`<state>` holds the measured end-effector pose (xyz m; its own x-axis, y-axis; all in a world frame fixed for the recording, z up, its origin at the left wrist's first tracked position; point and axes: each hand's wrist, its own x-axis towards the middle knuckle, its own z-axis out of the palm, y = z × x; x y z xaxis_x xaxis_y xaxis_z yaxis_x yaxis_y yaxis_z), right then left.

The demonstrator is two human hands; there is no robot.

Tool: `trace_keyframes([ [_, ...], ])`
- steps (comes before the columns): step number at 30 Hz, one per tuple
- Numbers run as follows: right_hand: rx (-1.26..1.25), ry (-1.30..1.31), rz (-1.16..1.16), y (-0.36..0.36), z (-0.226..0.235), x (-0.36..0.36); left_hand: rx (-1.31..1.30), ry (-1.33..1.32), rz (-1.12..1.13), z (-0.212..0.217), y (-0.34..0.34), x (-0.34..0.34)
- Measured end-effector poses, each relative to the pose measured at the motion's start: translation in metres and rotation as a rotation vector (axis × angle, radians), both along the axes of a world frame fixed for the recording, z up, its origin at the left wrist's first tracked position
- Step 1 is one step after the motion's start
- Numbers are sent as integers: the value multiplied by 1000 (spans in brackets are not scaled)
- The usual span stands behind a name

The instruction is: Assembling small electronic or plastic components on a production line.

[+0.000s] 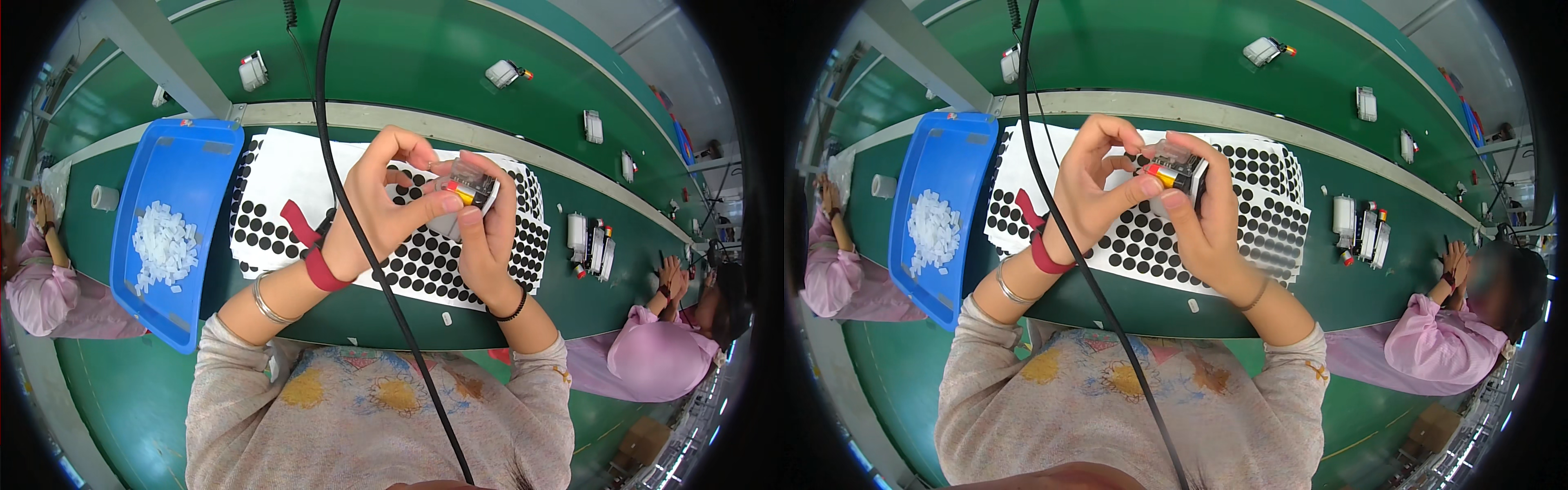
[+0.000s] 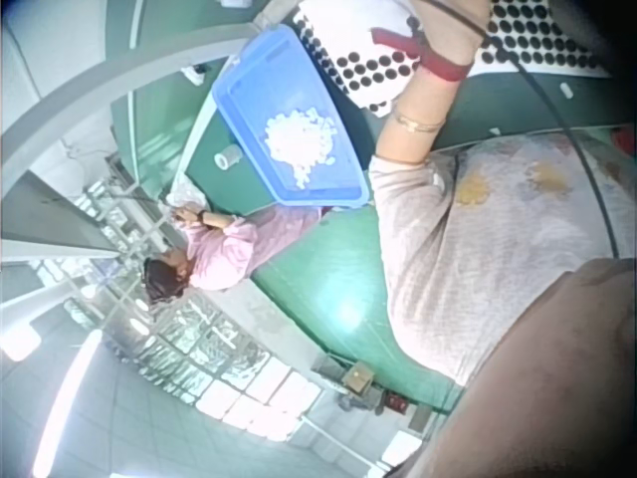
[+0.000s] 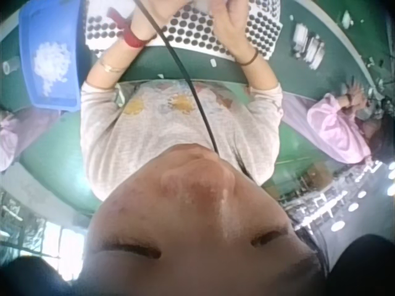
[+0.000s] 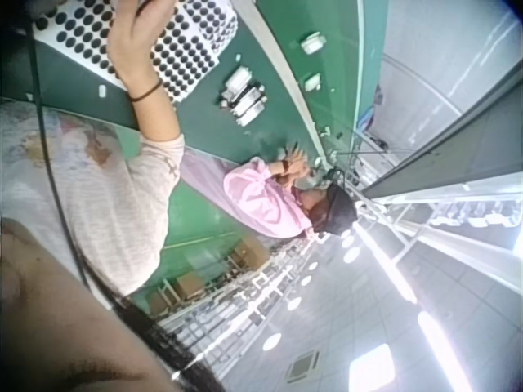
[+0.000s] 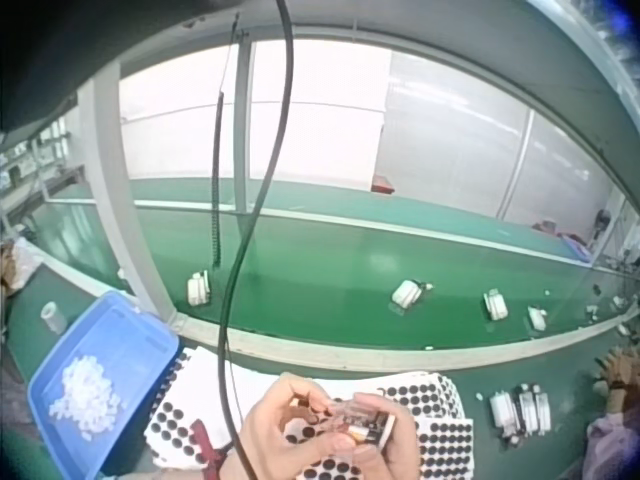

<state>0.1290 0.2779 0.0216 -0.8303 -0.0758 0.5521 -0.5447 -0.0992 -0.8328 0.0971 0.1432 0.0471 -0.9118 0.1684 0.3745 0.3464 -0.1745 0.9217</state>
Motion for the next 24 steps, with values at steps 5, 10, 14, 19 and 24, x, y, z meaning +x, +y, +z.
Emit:
trace_keyframes([
  [5,-103,-53,10,-3,2,2,-313,626,186,4,-9,-6],
  [10,-135,-36,65,-6,2,1,-446,902,335,2,-12,-6],
  [14,-102,0,-14,-7,-2,2,-454,771,307,2,-9,-5],
  [19,-166,15,-26,-13,-10,3,-474,682,303,1,-7,1],
  [24,-105,117,-111,-17,-11,4,-344,492,190,-6,-3,3],
])
